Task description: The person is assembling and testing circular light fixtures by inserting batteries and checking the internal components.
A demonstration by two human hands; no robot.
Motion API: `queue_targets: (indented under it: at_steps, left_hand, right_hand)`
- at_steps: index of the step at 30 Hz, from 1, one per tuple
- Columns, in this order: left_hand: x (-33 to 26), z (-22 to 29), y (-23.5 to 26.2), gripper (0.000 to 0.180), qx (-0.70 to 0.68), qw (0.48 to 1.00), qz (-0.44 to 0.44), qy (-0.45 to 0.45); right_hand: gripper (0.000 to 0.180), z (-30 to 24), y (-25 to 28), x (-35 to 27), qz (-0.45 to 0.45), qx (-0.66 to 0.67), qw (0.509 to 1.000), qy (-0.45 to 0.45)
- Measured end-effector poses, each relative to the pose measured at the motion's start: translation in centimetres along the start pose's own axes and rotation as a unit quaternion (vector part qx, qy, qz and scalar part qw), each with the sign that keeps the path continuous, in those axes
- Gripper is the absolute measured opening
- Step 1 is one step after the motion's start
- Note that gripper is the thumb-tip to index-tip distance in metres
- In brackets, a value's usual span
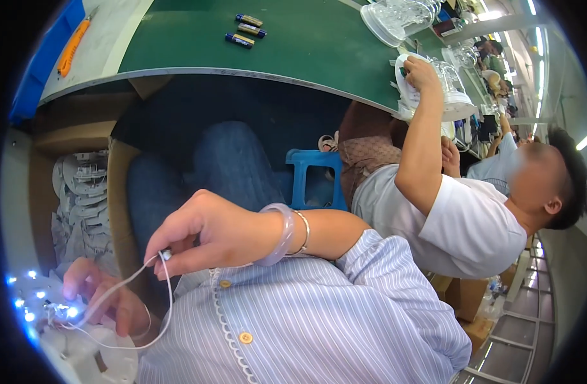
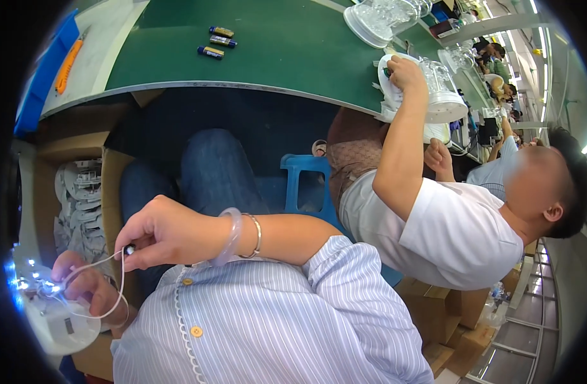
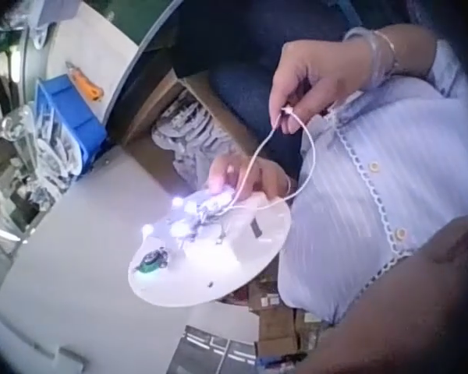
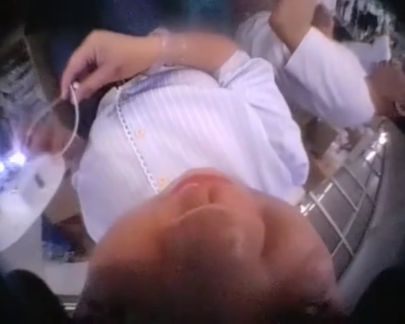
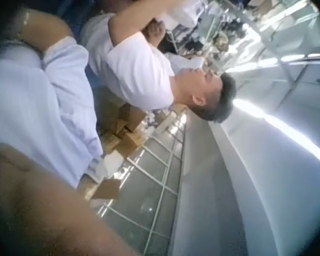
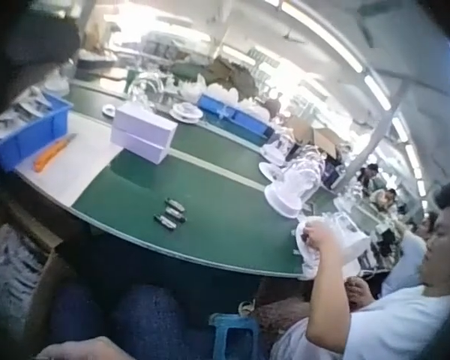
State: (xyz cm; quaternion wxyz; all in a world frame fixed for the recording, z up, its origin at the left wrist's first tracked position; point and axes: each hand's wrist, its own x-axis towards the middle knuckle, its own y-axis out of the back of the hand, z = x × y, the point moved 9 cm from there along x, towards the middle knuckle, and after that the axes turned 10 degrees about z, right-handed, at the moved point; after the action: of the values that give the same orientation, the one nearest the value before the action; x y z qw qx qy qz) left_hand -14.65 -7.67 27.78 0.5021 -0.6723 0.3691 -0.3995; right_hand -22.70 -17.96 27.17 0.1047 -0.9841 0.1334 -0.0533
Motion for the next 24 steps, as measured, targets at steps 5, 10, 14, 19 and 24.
queue_targets:
  at_steps: [5, 10, 14, 19, 24]
  left_hand:
    - [0.2, -0.2, -0.5, 0.035, 0.036, 0.999, -0.012, 0.0]
    - [-0.4, -1.1, 0.5, 0.033, 0.014, 0.985, 0.04, 0.167]
    - [-0.2, 3.2, 4.5, 0.047, 0.623, 0.722, 0.17, -0.248]
    - [4.4, -1.3, 2.9, 0.037, 0.713, 0.669, -0.047, -0.205]
    - [5.0, -4.8, -1.7, 0.026, 0.846, 0.299, -0.218, -0.384]
  right_hand:
    - [0.018, 0.4, -0.7, 0.8, 0.021, 0.103, 0.994, -0.033]
    - [0.026, 0.0, 0.8, 0.8, 0.019, 0.005, 1.0, -0.004]
    - [0.06, 0.5, 6.5, -0.4, 0.205, -0.121, 0.971, 0.013]
    - [0.055, -0.4, 7.9, -3.2, 0.208, 0.135, 0.969, -0.024]
    - [0.029, -3.5, 10.6, -2.8, 0.298, 0.051, 0.951, -0.059]
